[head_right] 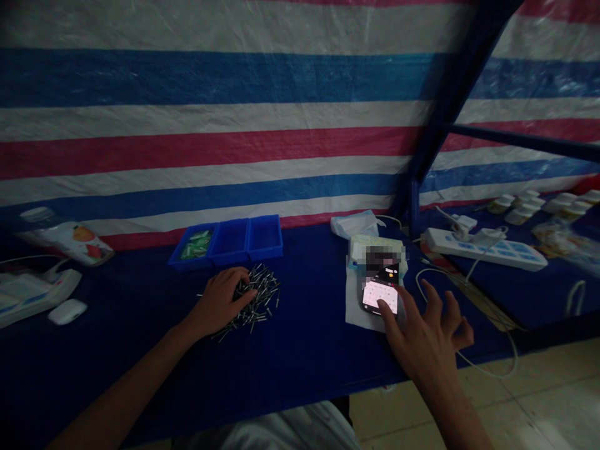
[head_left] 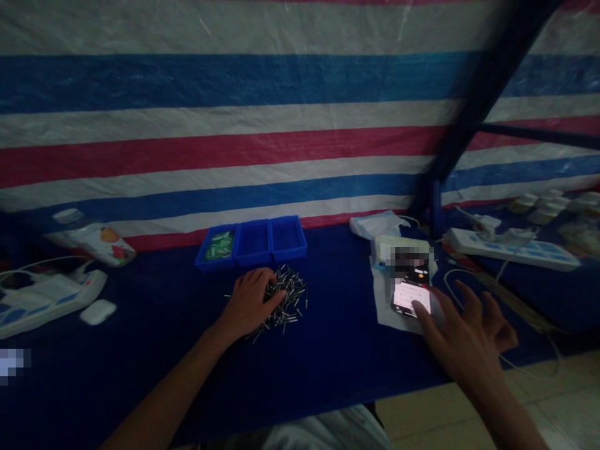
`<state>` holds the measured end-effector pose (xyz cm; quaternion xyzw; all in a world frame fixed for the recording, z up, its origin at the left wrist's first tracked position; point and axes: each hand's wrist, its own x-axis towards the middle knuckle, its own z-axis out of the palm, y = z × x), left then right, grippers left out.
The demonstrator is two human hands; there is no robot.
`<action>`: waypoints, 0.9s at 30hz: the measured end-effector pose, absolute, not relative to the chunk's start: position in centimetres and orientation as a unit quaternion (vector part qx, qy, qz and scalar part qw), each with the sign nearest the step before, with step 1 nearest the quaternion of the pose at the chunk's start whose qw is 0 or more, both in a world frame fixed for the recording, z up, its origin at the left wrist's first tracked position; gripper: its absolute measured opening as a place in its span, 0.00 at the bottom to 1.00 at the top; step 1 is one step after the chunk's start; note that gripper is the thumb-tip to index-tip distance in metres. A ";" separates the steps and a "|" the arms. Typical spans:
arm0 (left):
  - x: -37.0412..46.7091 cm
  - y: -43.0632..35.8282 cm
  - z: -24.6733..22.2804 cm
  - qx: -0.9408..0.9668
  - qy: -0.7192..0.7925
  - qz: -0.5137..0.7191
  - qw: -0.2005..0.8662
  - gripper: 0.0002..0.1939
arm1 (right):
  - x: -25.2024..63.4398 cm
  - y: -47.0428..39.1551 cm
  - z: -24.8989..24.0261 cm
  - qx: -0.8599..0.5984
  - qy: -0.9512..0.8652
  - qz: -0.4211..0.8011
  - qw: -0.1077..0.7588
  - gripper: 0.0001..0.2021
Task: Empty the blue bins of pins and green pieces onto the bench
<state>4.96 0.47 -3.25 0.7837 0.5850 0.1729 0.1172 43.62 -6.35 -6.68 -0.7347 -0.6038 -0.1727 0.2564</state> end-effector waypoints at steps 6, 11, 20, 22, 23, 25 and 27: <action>5.0 0.5 -3.2 0.782 0.585 0.181 0.114 0.10 | 43.7 -6.4 -6.7 -0.731 -0.596 -0.176 0.280 0.26; 5.3 0.7 -3.0 0.779 0.593 0.175 0.106 0.10 | 43.8 -6.3 -6.4 -0.667 -0.632 -0.229 0.321 0.18; 5.8 1.3 -2.3 0.786 0.590 0.159 0.094 0.08 | 43.0 -6.2 -4.8 -0.563 -0.683 -0.277 0.374 0.16; 5.9 1.3 -2.4 0.782 0.594 0.162 0.097 0.08 | 42.7 -6.0 -4.5 -0.611 -0.662 -0.254 0.353 0.18; 5.9 1.3 -2.4 0.780 0.596 0.164 0.097 0.08 | 42.5 -5.9 -4.5 -0.638 -0.653 -0.239 0.331 0.20; 5.9 1.4 -2.6 0.775 0.600 0.171 0.099 0.08 | 42.4 -5.6 -4.6 -0.685 -0.639 -0.212 0.278 0.25; 5.9 1.4 -2.8 0.772 0.601 0.181 0.101 0.08 | 42.4 -5.5 -4.9 -0.711 -0.637 -0.192 0.230 0.28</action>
